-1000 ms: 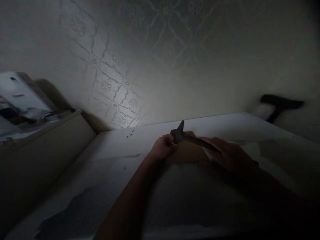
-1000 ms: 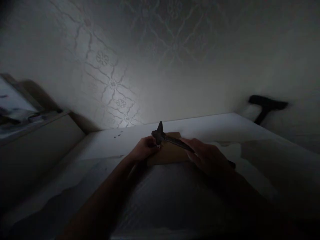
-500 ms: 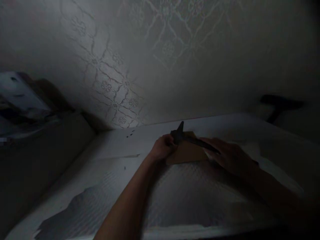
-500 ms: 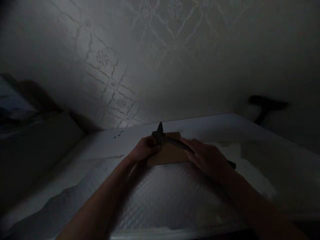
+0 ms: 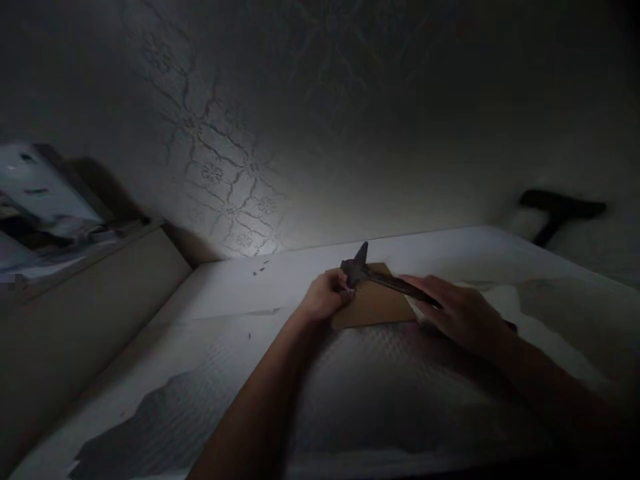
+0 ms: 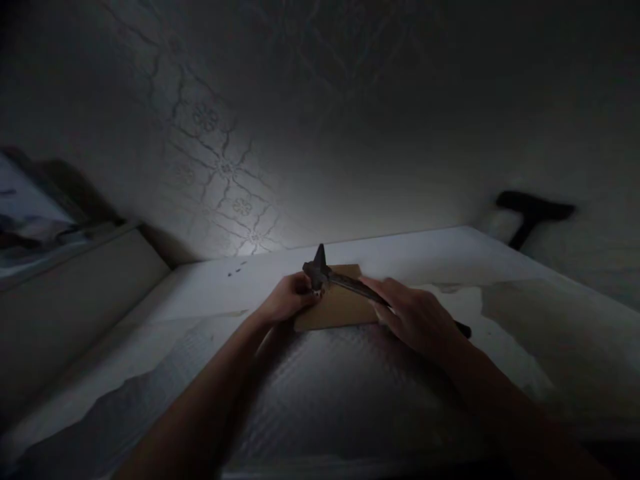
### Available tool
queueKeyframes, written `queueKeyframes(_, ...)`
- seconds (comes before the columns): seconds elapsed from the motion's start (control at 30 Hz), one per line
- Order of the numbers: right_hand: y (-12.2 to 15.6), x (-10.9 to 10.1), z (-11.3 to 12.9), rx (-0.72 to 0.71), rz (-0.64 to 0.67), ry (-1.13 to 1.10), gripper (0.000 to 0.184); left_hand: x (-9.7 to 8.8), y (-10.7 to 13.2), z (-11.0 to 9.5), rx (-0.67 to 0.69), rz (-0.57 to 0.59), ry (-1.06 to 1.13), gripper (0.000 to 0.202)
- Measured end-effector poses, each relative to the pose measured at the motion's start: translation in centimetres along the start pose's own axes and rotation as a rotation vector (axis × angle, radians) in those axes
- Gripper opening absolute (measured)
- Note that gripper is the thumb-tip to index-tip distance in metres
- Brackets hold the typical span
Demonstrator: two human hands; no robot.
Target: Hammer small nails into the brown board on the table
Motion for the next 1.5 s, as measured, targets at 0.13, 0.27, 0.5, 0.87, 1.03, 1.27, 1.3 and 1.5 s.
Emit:
queueKeyframes(0.13,-0.05,0.18,-0.1,0.014,0.026,0.019,0.043,-0.07,-0.02,-0.07,0.01,-0.01,-0.017,0.016)
queueKeyframes(0.27,-0.04,0.37,-0.11,0.001,0.033,0.007,0.044,-0.21,-0.07,0.05,0.01,-0.019,-0.035,0.015)
queueKeyframes(0.5,0.0,0.19,0.31,-0.015,-0.005,0.037,0.041,-0.11,-0.09,0.04,0.023,0.005,-0.042,0.023)
queueKeyframes(0.87,-0.11,0.0,0.24,0.011,0.001,0.041,0.041,0.07,-0.05,0.11,0.015,-0.001,0.005,0.013)
queueKeyframes(1.03,-0.06,0.21,0.22,0.0,0.031,0.041,0.041,-0.17,-0.05,0.21,0.017,-0.034,-0.076,0.016)
queueKeyframes(1.27,0.04,0.21,0.12,0.004,0.023,0.055,0.041,-0.2,-0.02,-0.07,0.042,-0.046,-0.131,0.016)
queueKeyframes(1.3,0.06,0.28,0.05,0.004,0.026,0.059,0.041,-0.16,0.0,-0.11,0.039,-0.044,-0.133,0.016)
queueKeyframes(1.5,0.08,0.31,-0.14,-0.005,0.001,0.053,0.04,-0.19,0.22,-0.59,0.03,-0.047,-0.172,0.012)
Point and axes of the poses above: each hand's wrist, its own y-axis away from the middle knuckle, its own x-axis out of the palm, z = x × y, the point moved 7 cm from there along -y, towards the middle knuckle, and after that the axes turned 2 degrees about x, right-handed, at the moved point
